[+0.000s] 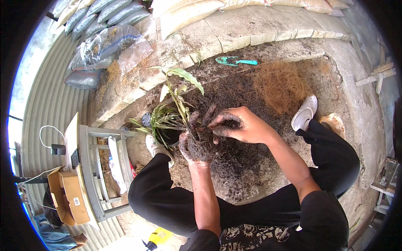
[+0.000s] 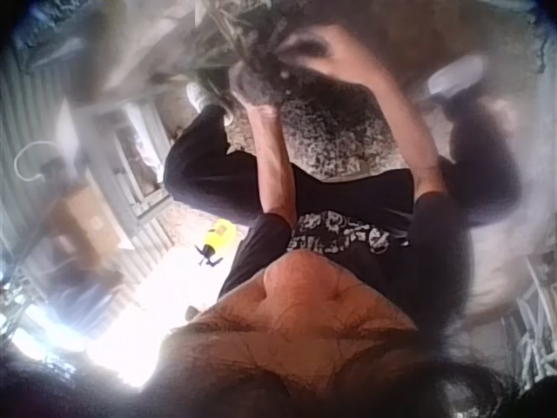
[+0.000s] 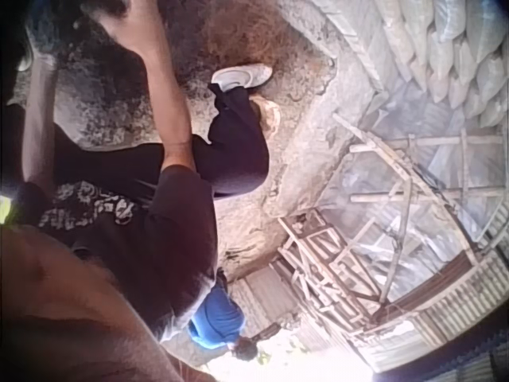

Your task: The person sits on the floor and manually packs soil around the root ball of a small plant. They repeatedly add soil and press it down with their hands to form a compact root ball, preparing the plant for transplanting.

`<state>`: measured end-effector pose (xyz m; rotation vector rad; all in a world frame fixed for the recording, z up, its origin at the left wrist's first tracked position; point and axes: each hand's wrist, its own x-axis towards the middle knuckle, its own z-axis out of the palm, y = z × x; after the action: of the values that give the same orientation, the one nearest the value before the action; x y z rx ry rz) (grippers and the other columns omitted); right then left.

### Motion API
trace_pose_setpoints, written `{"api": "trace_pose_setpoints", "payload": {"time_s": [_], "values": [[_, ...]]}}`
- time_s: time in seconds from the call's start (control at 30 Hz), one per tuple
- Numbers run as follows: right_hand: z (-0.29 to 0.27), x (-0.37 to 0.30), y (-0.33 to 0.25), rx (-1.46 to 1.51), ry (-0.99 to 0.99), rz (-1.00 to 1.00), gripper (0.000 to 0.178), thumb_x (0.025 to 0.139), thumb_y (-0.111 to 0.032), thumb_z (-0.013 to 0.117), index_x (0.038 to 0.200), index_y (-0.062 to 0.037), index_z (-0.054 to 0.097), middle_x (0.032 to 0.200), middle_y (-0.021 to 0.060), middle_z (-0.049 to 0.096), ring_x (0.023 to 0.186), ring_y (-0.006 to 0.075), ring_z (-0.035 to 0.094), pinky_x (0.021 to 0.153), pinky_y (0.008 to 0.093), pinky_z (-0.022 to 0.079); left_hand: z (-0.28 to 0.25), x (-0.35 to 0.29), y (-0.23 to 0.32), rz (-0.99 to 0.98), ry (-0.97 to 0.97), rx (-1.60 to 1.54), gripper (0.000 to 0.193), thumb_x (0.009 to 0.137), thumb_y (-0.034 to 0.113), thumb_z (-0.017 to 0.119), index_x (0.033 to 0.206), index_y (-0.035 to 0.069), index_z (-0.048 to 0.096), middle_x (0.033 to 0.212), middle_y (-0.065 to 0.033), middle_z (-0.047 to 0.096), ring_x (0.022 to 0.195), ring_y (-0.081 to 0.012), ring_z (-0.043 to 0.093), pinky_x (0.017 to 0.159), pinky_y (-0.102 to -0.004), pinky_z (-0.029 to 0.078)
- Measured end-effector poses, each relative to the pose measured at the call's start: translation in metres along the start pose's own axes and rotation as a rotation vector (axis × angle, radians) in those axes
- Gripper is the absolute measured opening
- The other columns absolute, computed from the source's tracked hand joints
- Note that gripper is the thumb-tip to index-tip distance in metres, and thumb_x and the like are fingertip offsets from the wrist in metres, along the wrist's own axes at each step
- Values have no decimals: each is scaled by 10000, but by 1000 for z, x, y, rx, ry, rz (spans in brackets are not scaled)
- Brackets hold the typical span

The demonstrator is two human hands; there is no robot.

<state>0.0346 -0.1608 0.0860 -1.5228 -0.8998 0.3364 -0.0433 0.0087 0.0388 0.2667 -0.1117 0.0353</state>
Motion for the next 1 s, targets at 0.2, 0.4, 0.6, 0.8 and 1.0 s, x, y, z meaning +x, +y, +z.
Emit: {"api": "trace_pose_setpoints", "payload": {"time_s": [0.2,0.4,0.6,0.8,1.0], "values": [[3,-5,7,173,229,68,87,849,-5,650,934,8,642,833,48,669,789,74,603,712,252,483,-6,0,1,-13,3,40,629,815,356,535,1362,58,448,1487,-303,223,1184,-401,493,684,-437,551],[-2,-9,6,432,392,-53,48,898,-10,612,939,14,614,904,48,650,829,102,602,719,261,502,2,4,-2,-45,91,-1,625,816,335,540,1359,42,441,1489,-273,240,1161,-471,488,667,-521,569],[-27,-9,-1,471,490,-110,198,905,-11,588,1102,3,575,1056,85,642,942,165,616,816,293,510,-9,5,-1,-141,-94,-96,635,869,367,455,1403,33,374,1489,-253,246,1149,-525,471,627,-603,577],[-25,-1,-11,-279,443,-217,548,883,-152,643,1386,-120,428,1427,120,428,1315,285,405,1108,445,312,0,5,-2,-133,98,-146,606,907,422,444,1383,50,402,1447,-232,332,1182,-505,450,700,-630,548],[18,-1,-1,-615,384,-230,679,871,-539,558,1424,-185,383,1483,96,358,1343,335,342,1109,588,215,1,10,-10,10,186,14,536,989,456,352,1383,98,414,1377,-140,469,1236,-321,473,1052,-472,377]]}}
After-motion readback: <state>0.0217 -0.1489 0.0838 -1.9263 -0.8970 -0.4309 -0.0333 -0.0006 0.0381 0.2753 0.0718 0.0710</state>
